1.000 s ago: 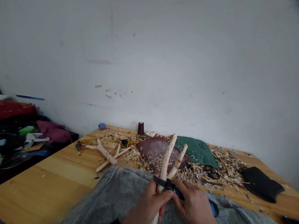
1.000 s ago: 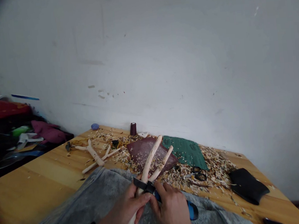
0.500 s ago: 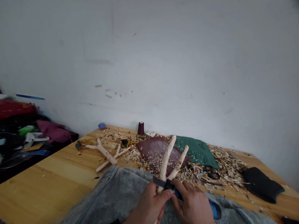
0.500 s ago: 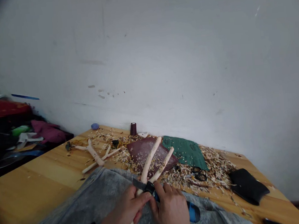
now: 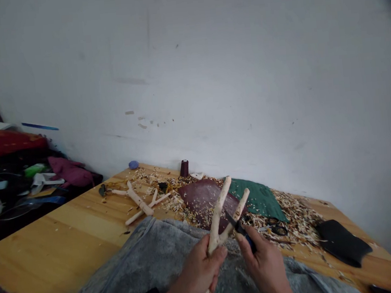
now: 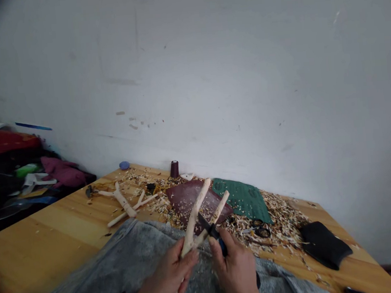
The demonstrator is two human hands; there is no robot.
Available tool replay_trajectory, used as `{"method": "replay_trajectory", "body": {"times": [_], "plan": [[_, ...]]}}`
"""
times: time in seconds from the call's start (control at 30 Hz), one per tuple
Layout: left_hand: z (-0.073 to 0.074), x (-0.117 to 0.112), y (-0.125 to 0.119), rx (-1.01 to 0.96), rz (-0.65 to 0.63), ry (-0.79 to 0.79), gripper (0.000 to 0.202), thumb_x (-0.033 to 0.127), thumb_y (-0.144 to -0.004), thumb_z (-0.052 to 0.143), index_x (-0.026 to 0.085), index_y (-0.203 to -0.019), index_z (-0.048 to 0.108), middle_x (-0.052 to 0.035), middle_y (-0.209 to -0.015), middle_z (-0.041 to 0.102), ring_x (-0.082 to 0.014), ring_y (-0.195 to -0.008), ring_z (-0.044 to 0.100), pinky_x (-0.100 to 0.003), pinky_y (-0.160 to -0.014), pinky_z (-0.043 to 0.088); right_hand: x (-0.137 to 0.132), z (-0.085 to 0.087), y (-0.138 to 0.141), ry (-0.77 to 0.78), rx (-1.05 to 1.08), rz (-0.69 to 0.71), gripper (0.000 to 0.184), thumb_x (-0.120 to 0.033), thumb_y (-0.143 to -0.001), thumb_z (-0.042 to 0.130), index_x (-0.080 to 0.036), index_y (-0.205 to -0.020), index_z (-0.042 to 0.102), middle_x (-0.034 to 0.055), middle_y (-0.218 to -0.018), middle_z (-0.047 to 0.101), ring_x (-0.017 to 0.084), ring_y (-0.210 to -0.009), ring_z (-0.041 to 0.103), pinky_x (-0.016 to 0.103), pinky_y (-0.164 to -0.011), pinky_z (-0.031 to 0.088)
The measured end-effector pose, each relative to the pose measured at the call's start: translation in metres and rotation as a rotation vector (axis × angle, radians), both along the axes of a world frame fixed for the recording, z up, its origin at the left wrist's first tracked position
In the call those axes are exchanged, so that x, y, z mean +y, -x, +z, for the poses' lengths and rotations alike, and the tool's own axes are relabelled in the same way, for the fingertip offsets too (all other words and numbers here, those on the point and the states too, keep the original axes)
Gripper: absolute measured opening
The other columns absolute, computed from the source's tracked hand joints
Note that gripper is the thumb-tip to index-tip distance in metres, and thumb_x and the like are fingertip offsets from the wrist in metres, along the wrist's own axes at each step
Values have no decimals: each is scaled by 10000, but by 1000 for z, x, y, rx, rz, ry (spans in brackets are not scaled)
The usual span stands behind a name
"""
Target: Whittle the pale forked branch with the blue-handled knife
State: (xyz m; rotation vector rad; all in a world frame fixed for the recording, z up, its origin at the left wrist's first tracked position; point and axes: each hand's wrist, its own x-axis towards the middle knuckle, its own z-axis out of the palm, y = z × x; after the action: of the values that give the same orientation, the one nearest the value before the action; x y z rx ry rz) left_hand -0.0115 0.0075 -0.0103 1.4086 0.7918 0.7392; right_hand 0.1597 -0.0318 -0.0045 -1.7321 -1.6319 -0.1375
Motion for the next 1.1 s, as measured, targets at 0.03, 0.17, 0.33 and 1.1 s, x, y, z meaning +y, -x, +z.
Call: {"method": "replay_trajectory", "body": {"times": [0.03,0.17,0.33,1.1], "plan": [[0,0,0,-27,1,9,361,503,-869,493,184,-1038,500,120,-467,392,-49,-295,322,-146,-292,274,0,1,-3,10,53,19,428,-511,-956,331,-222,-1069,626,53,-863,726,191,-704,683,240,-577,460],[5,2,0,-75,47,105,400,424,-870,487,212,-1206,437,100,-556,456,-57,-320,366,-159,-308,293,0,2,-2,53,62,124,412,-502,-955,347,-222,-1082,622,45,-862,723,190,-735,680,243,-611,470],[11,3,1,-94,94,187,249,245,-741,487,198,-985,483,77,-561,501,-67,-343,404,-169,-324,299,-2,4,11,83,-177,180,387,-502,-948,370,-232,-1040,632,43,-817,697,190,-726,669,242,-616,453],[5,0,5,33,-21,85,451,325,-852,513,183,-1272,427,118,-463,376,-76,-376,341,-161,-371,297,-2,-2,16,82,-444,102,296,-334,-855,522,-233,-1119,610,36,-808,655,219,-729,640,298,-647,430]]}}
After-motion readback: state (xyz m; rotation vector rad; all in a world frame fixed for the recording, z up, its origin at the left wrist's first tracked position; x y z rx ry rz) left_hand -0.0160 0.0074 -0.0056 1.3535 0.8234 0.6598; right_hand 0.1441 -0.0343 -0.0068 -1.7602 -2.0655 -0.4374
